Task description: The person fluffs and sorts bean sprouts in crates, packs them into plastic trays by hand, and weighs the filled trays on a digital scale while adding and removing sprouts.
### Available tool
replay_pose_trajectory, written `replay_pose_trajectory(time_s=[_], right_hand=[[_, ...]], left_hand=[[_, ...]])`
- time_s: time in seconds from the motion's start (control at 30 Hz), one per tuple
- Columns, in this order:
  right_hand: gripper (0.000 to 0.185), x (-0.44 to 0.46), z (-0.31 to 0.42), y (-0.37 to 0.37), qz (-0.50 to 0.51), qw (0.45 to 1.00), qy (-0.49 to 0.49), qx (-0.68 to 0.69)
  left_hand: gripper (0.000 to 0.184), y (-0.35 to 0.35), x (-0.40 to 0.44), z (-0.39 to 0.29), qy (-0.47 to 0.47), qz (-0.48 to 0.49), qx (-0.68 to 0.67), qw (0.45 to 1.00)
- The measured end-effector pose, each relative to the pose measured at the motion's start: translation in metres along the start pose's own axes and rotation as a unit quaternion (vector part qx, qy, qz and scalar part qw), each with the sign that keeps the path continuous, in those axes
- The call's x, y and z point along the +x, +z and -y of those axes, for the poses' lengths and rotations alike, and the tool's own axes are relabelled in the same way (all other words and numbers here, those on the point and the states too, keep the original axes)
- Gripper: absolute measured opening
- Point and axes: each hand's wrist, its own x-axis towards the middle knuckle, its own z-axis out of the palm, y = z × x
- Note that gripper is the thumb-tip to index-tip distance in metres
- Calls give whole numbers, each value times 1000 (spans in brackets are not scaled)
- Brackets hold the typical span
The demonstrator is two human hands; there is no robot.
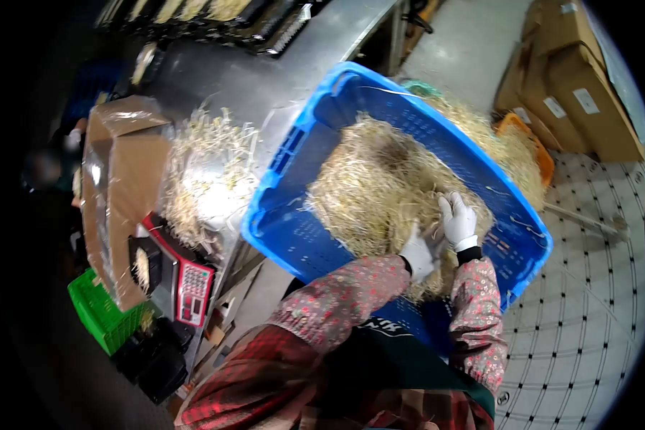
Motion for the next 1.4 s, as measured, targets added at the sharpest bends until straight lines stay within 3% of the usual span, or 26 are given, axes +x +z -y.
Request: replay_pose_trajectory(time_s=[0.03, 0.1, 0.17, 0.23, 0.37, 0.43, 0.47, 0.53, 0.57, 0.6, 0.63, 0.7, 0.73, 0.83, 0.93, 0.97, 1.03, 1.1, 1.17, 1.23, 1.3, 1.33, 1.4], right_hand=[[14, -3, 3, -14, -59, 997, -11, 55], [12, -3, 23, -61, -72, 975, 85, 190], [11, 1, 44, -109, -154, 953, 84, 248], [10, 13, 61, -156, -276, 927, 34, 253], [17, 46, 57, -219, -463, 859, -20, 217], [22, 62, 36, -222, -481, 858, -29, 178], [29, 69, 25, -224, -395, 916, -5, 74], [42, 63, 2, -217, -229, 963, 26, -139], [48, 56, -8, -209, -157, 956, 30, -246], [54, 46, -9, -205, -152, 957, 36, -246], [50, 35, -7, -202, -201, 952, 21, -231], [44, 11, 3, -198, -240, 968, 20, -72], [38, -1, 8, -187, -246, 963, 56, 98], [35, -40, 7, -149, -156, 956, 101, 228], [43, -80, -16, -90, -30, 980, 148, 132], [49, -93, -17, -69, 17, 982, 162, 91], [69, -116, 3, -28, 37, 992, 93, -71], [87, -124, 65, -17, 149, 972, 87, -161], [97, -133, 90, 1, 281, 936, 10, -211], [76, -145, 82, 13, 280, 922, -31, -264], [42, -153, 56, 14, 273, 924, -52, -261], [20, -163, 52, -1, 231, 951, -63, -198], [20, -188, 38, -9, 227, 956, -25, -185]], left_hand=[[64, 1, -1, 1, -2, 9, -56, 998], [67, 1, -2, 0, -6, -12, -61, 998], [67, 10, -2, 2, 13, -48, -52, 997], [67, 10, -6, 6, 29, -97, -64, 993], [58, -19, -27, 19, 75, -78, -88, 990], [38, -49, -39, 35, 84, -137, -168, 973], [27, -59, -49, 48, 78, -270, -245, 928], [27, -43, -55, 90, 5, -357, -262, 897], [27, -53, -73, 104, -119, -282, -357, 883], [27, -41, -79, 135, -161, -259, -319, 897], [24, -32, -87, 157, -197, -240, -381, 871], [20, -30, -96, 184, -288, -81, -417, 858], [20, -24, -97, 188, -274, -32, -412, 869], [31, 9, -94, 189, -223, 57, -353, 907], [30, 14, -81, 170, -242, 137, -375, 885], [28, 28, -74, 172, -249, 155, -467, 834], [25, 5, -72, 150, -275, 137, -486, 818], [23, 19, -67, 149, -268, 105, -507, 812], [24, 25, -64, 149, -278, 104, -499, 814], [25, 27, -61, 147, -291, 105, -506, 805], [26, 25, -62, 150, -282, 89, -510, 808], [26, 25, -63, 155, -280, 82, -519, 803], [26, 26, -60, 160, -291, 66, -498, 814]])
